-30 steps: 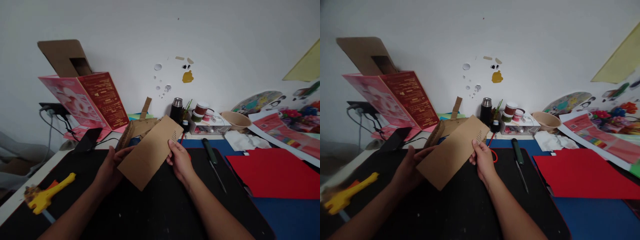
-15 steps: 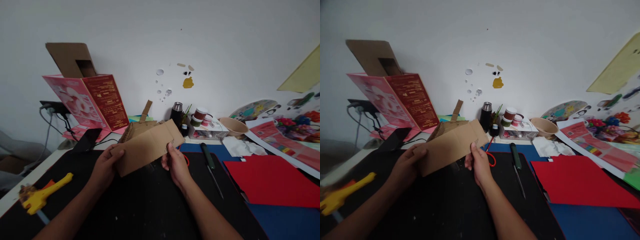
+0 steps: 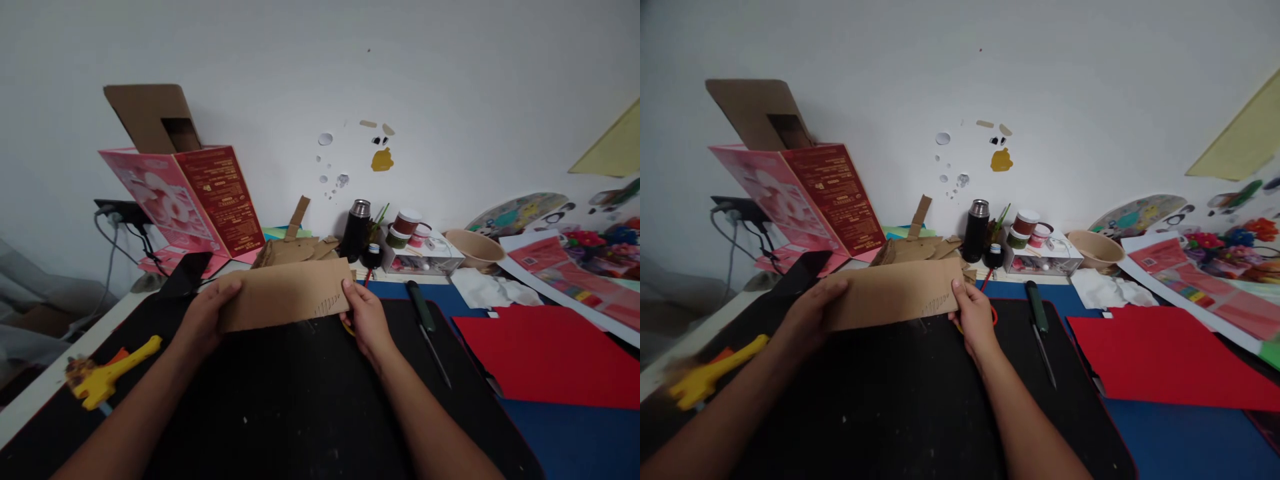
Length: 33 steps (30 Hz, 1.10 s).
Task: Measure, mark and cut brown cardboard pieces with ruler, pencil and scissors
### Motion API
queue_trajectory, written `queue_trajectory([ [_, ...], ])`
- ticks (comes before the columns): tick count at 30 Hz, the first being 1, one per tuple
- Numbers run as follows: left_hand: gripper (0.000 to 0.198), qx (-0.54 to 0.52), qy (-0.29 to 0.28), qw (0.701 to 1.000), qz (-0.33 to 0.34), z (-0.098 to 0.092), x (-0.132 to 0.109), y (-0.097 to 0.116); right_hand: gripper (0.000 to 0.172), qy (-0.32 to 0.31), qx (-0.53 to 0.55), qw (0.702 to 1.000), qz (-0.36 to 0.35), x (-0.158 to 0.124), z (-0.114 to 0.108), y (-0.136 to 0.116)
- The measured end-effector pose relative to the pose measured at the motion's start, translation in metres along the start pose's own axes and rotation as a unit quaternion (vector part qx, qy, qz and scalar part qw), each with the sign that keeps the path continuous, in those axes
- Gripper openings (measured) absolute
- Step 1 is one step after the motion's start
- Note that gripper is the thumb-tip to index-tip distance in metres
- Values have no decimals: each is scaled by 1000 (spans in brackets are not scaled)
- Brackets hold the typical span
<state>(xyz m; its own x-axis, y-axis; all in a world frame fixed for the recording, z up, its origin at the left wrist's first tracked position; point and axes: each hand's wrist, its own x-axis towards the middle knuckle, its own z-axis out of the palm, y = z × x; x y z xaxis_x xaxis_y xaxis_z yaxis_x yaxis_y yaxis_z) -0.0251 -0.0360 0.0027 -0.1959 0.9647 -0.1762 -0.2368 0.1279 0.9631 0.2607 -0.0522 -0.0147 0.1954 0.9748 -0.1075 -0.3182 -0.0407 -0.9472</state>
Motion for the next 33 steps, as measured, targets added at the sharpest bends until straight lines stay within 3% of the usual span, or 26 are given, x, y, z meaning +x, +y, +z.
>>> queue_trajectory([
  [5, 56, -15, -25, 999, -45, 0, 2, -9, 64, 4, -26, 999, -28, 0, 0, 5],
  [9, 58, -61, 8, 998, 6, -6, 7, 2, 62, -48, -115, 990, -65, -2, 2, 14],
  [12, 56, -126, 42, 989, 68, -18, 13, 19, 61, -100, -243, 959, -109, -7, 8, 25],
  [15, 54, -174, 51, 978, 103, -27, 16, 29, 45, -122, -324, 929, -127, -15, 19, 29],
  [16, 54, -182, 47, 977, 103, -28, 17, 30, 38, -129, -372, 909, -136, -18, 23, 28],
  [20, 49, -197, 30, 976, 84, -28, 19, 23, 36, -154, -633, 748, -128, -26, 41, 12],
  [23, 44, -205, 32, 976, 67, -26, 20, 16, 42, -156, -690, 701, -91, -24, 53, 2],
  [28, 39, -213, 37, 975, 50, -22, 18, 14, 44, -155, -700, 694, -70, -10, 65, 3],
  [33, 39, -214, 25, 976, 34, -19, 11, 21, 21, -173, -646, 742, -54, -1, 65, 11],
])
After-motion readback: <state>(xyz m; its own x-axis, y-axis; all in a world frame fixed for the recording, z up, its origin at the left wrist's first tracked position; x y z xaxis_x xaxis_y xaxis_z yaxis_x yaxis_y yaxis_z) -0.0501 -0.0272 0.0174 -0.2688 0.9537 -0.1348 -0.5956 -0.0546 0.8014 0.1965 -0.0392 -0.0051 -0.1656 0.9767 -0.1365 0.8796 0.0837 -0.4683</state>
